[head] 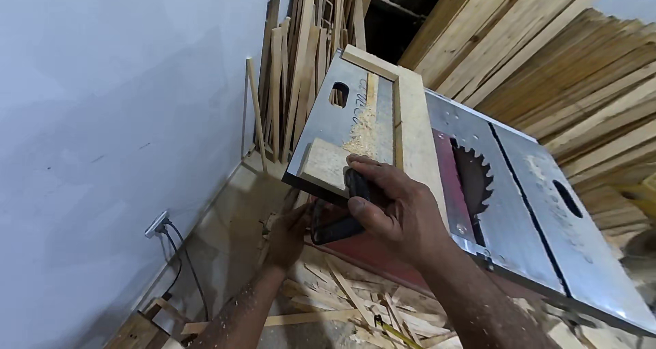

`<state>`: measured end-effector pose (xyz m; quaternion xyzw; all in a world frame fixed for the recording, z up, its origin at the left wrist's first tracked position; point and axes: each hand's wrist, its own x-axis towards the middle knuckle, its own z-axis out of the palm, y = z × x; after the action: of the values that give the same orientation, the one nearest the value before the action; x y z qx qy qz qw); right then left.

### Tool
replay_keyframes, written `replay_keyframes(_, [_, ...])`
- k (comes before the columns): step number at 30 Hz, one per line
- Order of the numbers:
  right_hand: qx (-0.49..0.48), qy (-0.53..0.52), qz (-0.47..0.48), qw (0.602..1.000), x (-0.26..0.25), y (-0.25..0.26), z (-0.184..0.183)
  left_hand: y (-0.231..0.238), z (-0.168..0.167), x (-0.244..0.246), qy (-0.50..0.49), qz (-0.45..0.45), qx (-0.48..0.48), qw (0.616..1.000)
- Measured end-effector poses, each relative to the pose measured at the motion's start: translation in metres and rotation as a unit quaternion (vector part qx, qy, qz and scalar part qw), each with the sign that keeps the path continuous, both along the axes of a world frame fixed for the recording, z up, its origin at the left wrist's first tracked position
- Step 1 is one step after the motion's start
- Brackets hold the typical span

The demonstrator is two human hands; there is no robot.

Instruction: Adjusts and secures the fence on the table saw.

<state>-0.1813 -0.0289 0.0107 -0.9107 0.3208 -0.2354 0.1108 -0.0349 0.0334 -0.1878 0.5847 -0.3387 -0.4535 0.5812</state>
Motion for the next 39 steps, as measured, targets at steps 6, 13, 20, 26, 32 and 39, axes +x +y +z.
replay_keyframes(6, [-0.007,0.003,-0.004,1.000,0.001,0.001,0.001,0.015,-0.007,-0.010,-0.417,0.102,-0.018,0.903])
replay_keyframes(13, [0.002,-0.010,0.000,1.000,-0.001,-0.002,-0.001,0.030,-0.014,0.009,0.007,0.155,-0.080,0.985])
replay_keyframes(20, [-0.010,-0.002,0.001,1.000,0.001,-0.001,0.000,-0.038,0.009,0.022,0.357,0.039,0.019,0.933])
replay_keyframes(26, [0.007,-0.003,0.006,1.000,-0.001,-0.003,0.001,-0.064,0.038,0.033,0.173,-0.165,0.162,0.957])
replay_keyframes(32, [0.009,-0.006,-0.002,1.000,0.000,-0.001,0.001,-0.058,0.025,0.056,0.262,-0.241,0.182,0.916])
replay_keyframes(39, [0.001,-0.003,0.001,1.000,-0.002,0.001,0.000,-0.008,0.005,0.045,0.347,-0.254,0.010,0.903])
